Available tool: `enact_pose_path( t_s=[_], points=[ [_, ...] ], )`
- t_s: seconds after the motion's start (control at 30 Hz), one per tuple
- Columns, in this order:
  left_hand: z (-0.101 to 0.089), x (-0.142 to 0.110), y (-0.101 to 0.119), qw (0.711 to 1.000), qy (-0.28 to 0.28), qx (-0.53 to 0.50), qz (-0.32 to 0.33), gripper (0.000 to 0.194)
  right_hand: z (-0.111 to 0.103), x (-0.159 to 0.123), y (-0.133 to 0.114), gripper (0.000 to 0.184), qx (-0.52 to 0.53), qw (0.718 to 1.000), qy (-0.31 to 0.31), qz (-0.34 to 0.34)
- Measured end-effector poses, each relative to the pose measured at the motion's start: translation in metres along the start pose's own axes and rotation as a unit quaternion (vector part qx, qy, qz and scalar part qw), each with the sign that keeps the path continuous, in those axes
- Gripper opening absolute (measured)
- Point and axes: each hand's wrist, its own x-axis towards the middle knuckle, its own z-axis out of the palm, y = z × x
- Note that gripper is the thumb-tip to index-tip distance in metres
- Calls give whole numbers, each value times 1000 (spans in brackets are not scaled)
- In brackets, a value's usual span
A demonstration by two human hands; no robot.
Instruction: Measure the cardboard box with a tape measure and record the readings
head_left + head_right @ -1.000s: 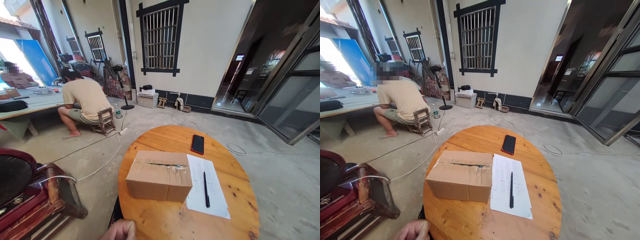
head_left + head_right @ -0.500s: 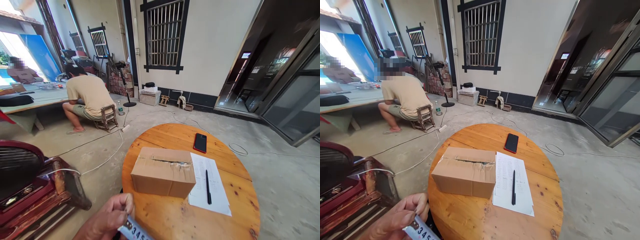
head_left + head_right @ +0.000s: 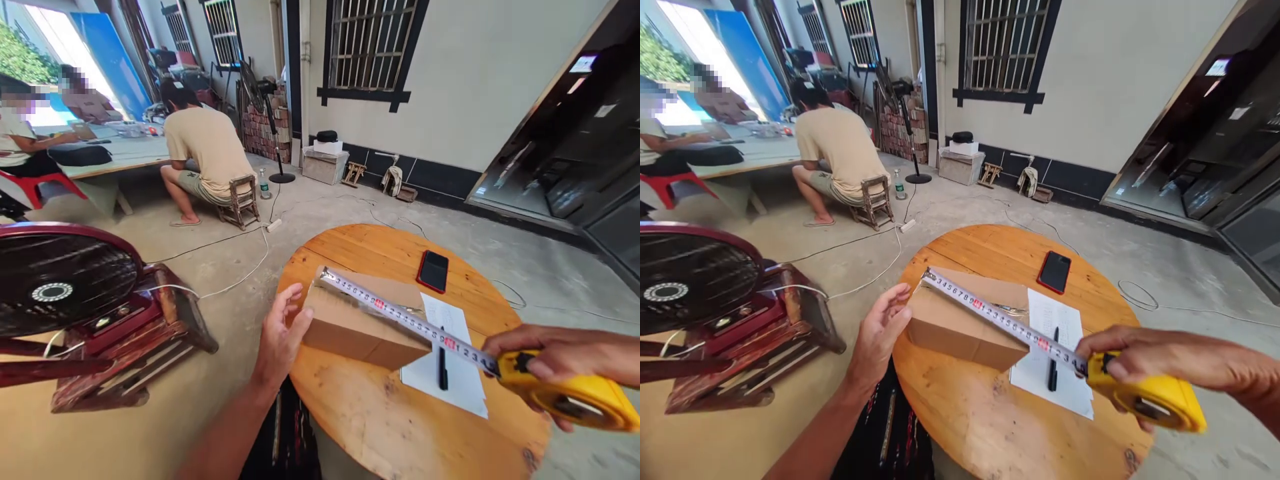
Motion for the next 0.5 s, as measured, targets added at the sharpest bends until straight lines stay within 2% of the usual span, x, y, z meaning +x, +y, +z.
enact_pose_path(
  t_s=[0.03,0.07,0.1,0.13,0.2,0.27,0.33,0.43,0.5],
  points=[
    [3,2,-2,1000,-22,-6,-10,57,12,0,-3,45,-129,978,-60,150],
    [6,4,-3,999,-41,-11,-20,58,21,-2,-3,47,-234,932,-123,247],
    [9,6,-3,998,-53,-13,-30,57,29,-4,-2,47,-320,875,-197,305],
    [11,7,-2,997,-60,-10,-38,54,35,-6,0,44,-368,834,-274,308],
    [13,10,2,997,-59,3,-51,50,44,-8,1,38,-410,782,-393,256],
    [13,12,4,997,-51,15,-55,48,50,-6,-1,37,-428,749,-452,227],
    [13,13,3,997,-44,16,-57,49,53,-1,-3,36,-447,725,-467,236],
    [15,11,0,998,-24,16,-62,49,50,9,1,35,-447,717,-474,247],
    [18,8,-4,998,-9,20,-60,49,44,14,7,36,-434,725,-470,256]
  ],
)
